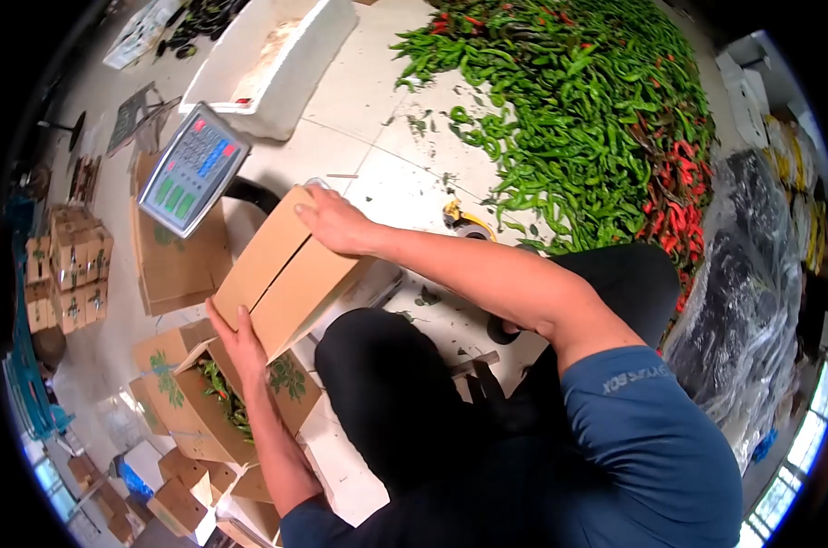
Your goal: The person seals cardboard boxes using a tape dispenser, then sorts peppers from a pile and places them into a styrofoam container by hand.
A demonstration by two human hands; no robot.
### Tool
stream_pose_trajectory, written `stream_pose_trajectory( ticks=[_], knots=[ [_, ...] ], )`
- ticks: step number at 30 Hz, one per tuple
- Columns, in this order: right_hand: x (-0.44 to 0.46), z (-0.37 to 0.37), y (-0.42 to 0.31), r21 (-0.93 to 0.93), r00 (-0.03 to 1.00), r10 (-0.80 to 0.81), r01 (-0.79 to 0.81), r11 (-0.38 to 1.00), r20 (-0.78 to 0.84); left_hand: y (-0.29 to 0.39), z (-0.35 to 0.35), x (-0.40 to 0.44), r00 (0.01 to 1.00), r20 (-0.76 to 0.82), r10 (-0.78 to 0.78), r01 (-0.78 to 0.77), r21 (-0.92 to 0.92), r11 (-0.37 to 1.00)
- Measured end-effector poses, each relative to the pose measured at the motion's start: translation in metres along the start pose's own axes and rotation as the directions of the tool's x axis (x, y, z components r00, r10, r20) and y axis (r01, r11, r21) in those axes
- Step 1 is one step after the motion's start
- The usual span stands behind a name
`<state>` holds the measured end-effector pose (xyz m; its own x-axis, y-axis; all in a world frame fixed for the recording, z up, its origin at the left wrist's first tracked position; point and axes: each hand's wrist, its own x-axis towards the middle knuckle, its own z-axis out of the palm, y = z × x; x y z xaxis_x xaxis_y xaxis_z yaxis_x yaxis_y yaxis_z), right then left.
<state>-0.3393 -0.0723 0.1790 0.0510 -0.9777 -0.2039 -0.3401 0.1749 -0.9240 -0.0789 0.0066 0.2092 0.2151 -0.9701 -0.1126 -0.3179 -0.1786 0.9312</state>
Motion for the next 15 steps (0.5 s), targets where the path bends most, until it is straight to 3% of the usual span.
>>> stream_pose_trajectory(
  ticks=[2,3,4,6,7,8,9,10,11,12,13,14,15],
  knots=[
    [0.019,-0.017,0.035,0.227,0.985,-0.098,0.064,0.972,0.144,-0.004,-0.001,0.003,1.000,0.017,0.009,-0.009,0.014,1.000],
    [0.023,-0.043,0.044,0.425,0.969,0.104,-0.193,0.884,0.223,-0.008,-0.002,0.003,1.000,0.017,0.018,-0.019,0.025,1.000],
    [0.023,-0.078,0.055,0.575,0.901,0.272,-0.426,0.698,0.338,-0.012,-0.003,0.005,0.999,0.013,0.030,-0.030,0.035,0.999],
    [0.021,-0.122,0.130,0.133,0.948,0.319,-0.314,0.940,-0.017,-0.017,-0.005,0.006,1.000,0.003,0.029,-0.029,-0.001,1.000],
    [0.010,-0.139,0.175,-0.235,0.916,0.395,-0.400,0.886,-0.071,-0.017,-0.005,0.005,1.000,0.000,0.014,-0.014,-0.051,0.999],
    [-0.001,-0.156,0.223,-0.563,0.880,0.447,-0.453,0.692,-0.159,-0.018,-0.004,0.005,1.000,0.004,0.002,-0.002,-0.106,0.994],
    [-0.028,-0.157,0.271,-0.628,0.880,0.416,-0.461,0.627,-0.230,-0.020,-0.006,0.006,1.000,0.014,-0.017,0.018,-0.110,0.994],
    [-0.047,-0.159,0.292,-0.672,0.827,0.532,-0.499,0.547,-0.181,-0.020,-0.007,0.005,0.999,0.026,-0.032,0.035,-0.117,0.992],
    [-0.072,-0.156,0.322,-0.580,0.853,0.506,-0.477,0.660,-0.126,-0.017,-0.004,0.004,0.999,0.018,-0.045,0.047,-0.131,0.990],
    [-0.087,-0.150,0.331,-0.606,0.772,0.628,-0.547,0.578,-0.098,-0.014,-0.002,0.004,0.998,0.010,-0.055,0.056,-0.141,0.988],
    [-0.102,-0.142,0.357,-0.523,0.792,0.609,-0.530,0.667,-0.026,-0.010,0.000,0.004,0.999,-0.003,-0.043,0.042,-0.095,0.995],
    [-0.113,-0.134,0.346,-0.476,0.827,0.540,-0.543,0.692,-0.159,-0.009,0.001,0.003,0.999,-0.019,-0.026,0.026,-0.047,0.999],
    [-0.116,-0.125,0.351,-0.388,0.760,0.575,-0.649,0.654,-0.303,-0.017,-0.004,0.006,1.000,0.009,0.005,-0.005,-0.020,1.000]
  ],
)
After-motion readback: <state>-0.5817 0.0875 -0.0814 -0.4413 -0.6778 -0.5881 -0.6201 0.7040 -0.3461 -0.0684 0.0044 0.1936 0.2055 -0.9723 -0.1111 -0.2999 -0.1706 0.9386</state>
